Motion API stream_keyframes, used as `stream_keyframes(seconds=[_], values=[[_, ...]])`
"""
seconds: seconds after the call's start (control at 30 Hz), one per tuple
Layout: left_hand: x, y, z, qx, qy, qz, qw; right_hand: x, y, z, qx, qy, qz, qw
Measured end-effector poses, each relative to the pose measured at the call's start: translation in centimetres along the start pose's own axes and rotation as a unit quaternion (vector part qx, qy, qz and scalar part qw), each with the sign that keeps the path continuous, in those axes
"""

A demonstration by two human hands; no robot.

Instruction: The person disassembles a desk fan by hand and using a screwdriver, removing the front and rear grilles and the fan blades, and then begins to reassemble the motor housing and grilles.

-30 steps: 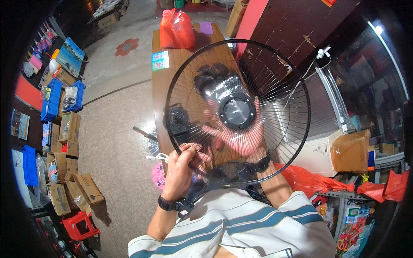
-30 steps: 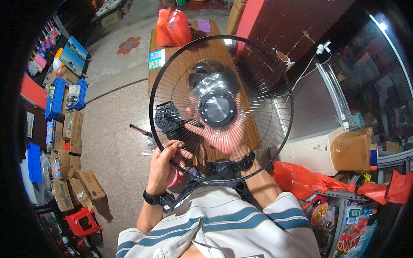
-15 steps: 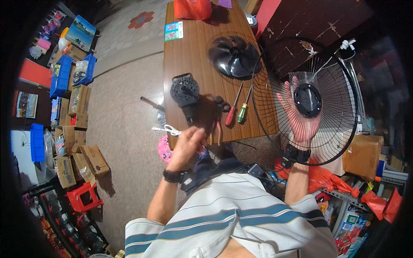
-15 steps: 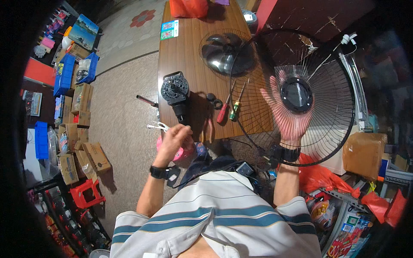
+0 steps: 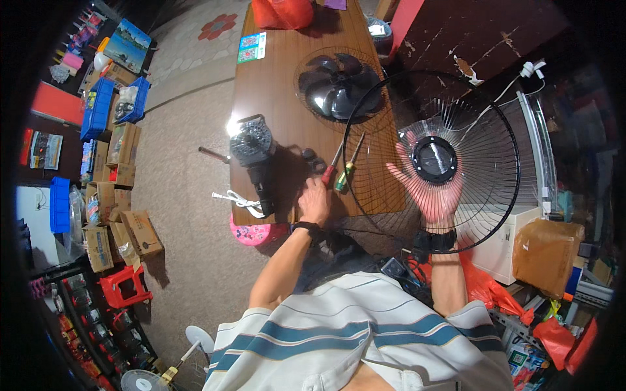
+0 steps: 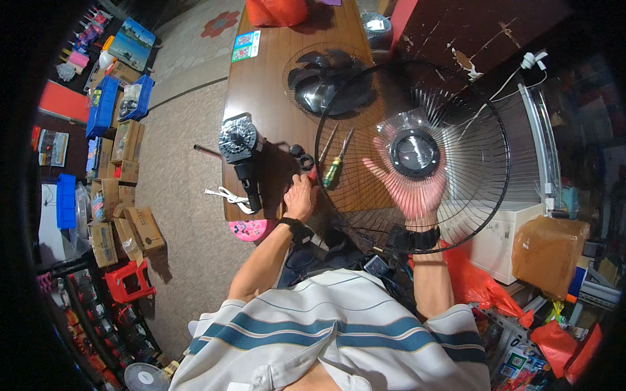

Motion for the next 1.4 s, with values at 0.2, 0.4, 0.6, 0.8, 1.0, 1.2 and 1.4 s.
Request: stream_keyframes(seconds=[0.2,0.4,0.6,0.8,1.0,1.2,1.4], values=[[-3.4,-3.2,-1.6,-0.023,-0.090,0.106,0.990,2.3,-1.7,0.3,-0.052,0.022,-0.016,0.998],[-2.0,-19.3,4.1,-0.066,-0.072,0.327,0.940,4.8,0.0,0.3,-0.017,0.059,-0.069,0.996],[-8.8,-34.4,8.8,-0.027,-0.036,0.393,0.918,1.7,2.4,-0.6,0.014,0.143,-0.120,0.982],[-12.3,-36.8,8.1,0.046,-0.023,0.317,0.947,-3.9,2.3,-1.6,-0.009,0.205,-0.147,0.968],[-13.7,-38.5,6.6,0.054,0.078,0.244,0.965,-7.0,3.6,-2.0,0.035,0.229,-0.142,0.962],[-12.8,-38.9,6.3,0.060,0.083,0.236,0.966,-7.7,4.5,-2.3,0.033,0.202,-0.102,0.974],[-11.8,-38.9,6.4,0.082,0.039,0.247,0.965,-8.4,3.8,-2.8,0.032,0.198,-0.084,0.976]])
Point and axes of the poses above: each hand's wrist, its own z-axis away from the middle knuckle, its own y-axis out of the palm, x = y × z, the point moved 7 cm from there along -z, towards the middle knuckle, and after that the axes turned 6 degrees about -x, right-handed, at the moved point
